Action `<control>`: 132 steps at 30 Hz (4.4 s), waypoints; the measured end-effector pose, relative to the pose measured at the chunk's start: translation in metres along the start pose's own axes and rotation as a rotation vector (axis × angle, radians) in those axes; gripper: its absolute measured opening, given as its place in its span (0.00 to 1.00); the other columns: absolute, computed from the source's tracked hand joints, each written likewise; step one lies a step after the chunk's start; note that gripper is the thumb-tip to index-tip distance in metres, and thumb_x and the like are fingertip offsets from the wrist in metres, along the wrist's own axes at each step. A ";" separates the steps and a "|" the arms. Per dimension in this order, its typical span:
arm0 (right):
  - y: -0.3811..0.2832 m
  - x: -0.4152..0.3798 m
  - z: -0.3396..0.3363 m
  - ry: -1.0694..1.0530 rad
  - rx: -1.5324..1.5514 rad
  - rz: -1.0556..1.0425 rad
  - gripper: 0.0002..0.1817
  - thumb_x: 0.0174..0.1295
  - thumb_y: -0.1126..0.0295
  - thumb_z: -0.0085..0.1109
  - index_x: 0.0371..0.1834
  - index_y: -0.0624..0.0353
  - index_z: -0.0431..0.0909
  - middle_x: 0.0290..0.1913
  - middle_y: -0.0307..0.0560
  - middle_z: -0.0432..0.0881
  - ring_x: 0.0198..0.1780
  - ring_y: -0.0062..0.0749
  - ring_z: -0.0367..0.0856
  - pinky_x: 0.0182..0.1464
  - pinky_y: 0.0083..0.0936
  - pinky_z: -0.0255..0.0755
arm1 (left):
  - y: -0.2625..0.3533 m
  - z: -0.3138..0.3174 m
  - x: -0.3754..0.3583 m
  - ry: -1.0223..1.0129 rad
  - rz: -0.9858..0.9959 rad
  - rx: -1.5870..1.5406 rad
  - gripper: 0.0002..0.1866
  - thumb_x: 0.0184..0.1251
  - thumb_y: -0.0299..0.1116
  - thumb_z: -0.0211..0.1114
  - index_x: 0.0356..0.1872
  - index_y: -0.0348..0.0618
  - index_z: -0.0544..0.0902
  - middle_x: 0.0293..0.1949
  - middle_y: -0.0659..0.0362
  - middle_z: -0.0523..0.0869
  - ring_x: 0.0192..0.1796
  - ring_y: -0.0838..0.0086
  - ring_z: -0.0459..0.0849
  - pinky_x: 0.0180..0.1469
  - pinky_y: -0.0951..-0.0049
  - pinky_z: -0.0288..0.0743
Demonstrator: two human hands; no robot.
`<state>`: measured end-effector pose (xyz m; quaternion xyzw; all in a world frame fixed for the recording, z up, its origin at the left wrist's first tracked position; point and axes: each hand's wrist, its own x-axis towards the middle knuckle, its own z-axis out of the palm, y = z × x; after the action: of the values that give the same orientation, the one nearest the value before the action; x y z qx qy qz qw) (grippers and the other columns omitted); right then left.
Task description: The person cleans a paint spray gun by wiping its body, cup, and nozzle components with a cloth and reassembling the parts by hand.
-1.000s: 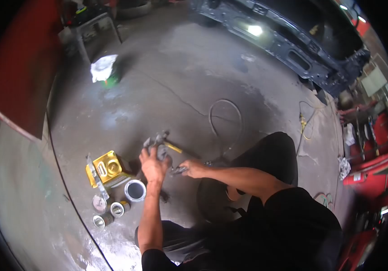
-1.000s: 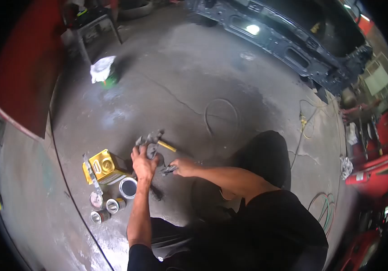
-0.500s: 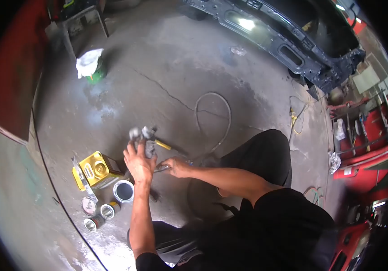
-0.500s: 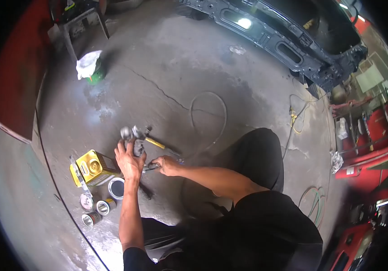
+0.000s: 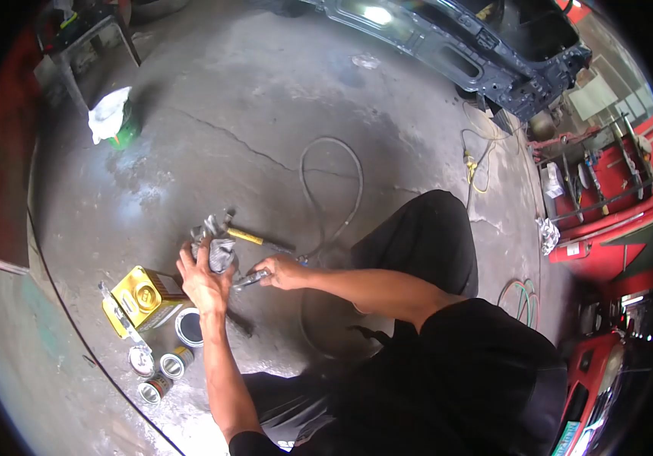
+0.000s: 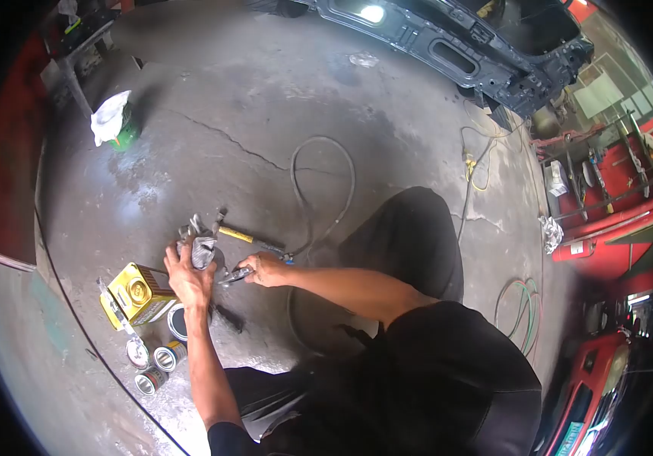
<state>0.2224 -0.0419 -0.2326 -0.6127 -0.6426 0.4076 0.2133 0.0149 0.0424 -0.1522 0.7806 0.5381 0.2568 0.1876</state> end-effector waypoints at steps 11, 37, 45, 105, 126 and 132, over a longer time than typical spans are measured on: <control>-0.022 0.001 -0.008 -0.059 0.030 0.045 0.20 0.64 0.68 0.72 0.60 0.52 0.87 0.41 0.57 0.88 0.44 0.49 0.88 0.48 0.41 0.77 | 0.007 -0.019 0.001 0.057 0.068 0.040 0.45 0.38 0.32 0.87 0.67 0.58 0.83 0.69 0.49 0.76 0.64 0.47 0.78 0.60 0.51 0.83; -0.030 0.004 -0.025 -0.063 0.068 0.068 0.19 0.67 0.66 0.69 0.61 0.55 0.86 0.31 0.55 0.84 0.35 0.45 0.84 0.43 0.40 0.73 | -0.043 -0.013 0.009 0.185 -0.276 -0.914 0.24 0.66 0.33 0.73 0.62 0.32 0.83 0.61 0.49 0.85 0.63 0.63 0.83 0.69 0.66 0.73; -0.021 0.006 -0.007 -0.118 -0.128 0.039 0.22 0.66 0.67 0.71 0.63 0.55 0.85 0.37 0.60 0.87 0.40 0.51 0.87 0.45 0.42 0.75 | -0.005 -0.015 0.000 0.029 -0.061 -0.054 0.43 0.43 0.30 0.84 0.69 0.53 0.83 0.66 0.47 0.81 0.62 0.46 0.83 0.64 0.55 0.80; -0.069 0.027 -0.040 -0.062 0.354 -0.028 0.21 0.74 0.76 0.61 0.69 0.64 0.80 0.57 0.54 0.89 0.55 0.30 0.88 0.59 0.31 0.83 | -0.030 0.063 -0.011 0.348 -0.851 -1.732 0.20 0.76 0.31 0.68 0.65 0.38 0.77 0.54 0.52 0.89 0.51 0.64 0.91 0.50 0.60 0.88; -0.060 0.076 -0.022 0.289 0.352 -0.258 0.13 0.62 0.74 0.77 0.46 0.66 0.84 0.40 0.46 0.94 0.42 0.24 0.89 0.48 0.26 0.82 | -0.025 0.060 -0.014 0.119 -1.051 -1.791 0.10 0.79 0.29 0.58 0.50 0.35 0.84 0.39 0.51 0.89 0.38 0.64 0.89 0.40 0.60 0.86; -0.035 0.076 -0.016 0.200 0.325 -0.175 0.11 0.63 0.73 0.76 0.44 0.67 0.86 0.34 0.46 0.92 0.34 0.25 0.88 0.38 0.28 0.82 | -0.001 0.052 -0.019 0.208 -1.112 -1.752 0.14 0.71 0.22 0.61 0.56 0.35 0.80 0.36 0.50 0.89 0.31 0.62 0.90 0.31 0.61 0.86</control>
<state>0.2012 0.0385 -0.2133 -0.5495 -0.5946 0.4231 0.4067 0.0397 0.0242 -0.1980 -0.0128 0.4604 0.5007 0.7329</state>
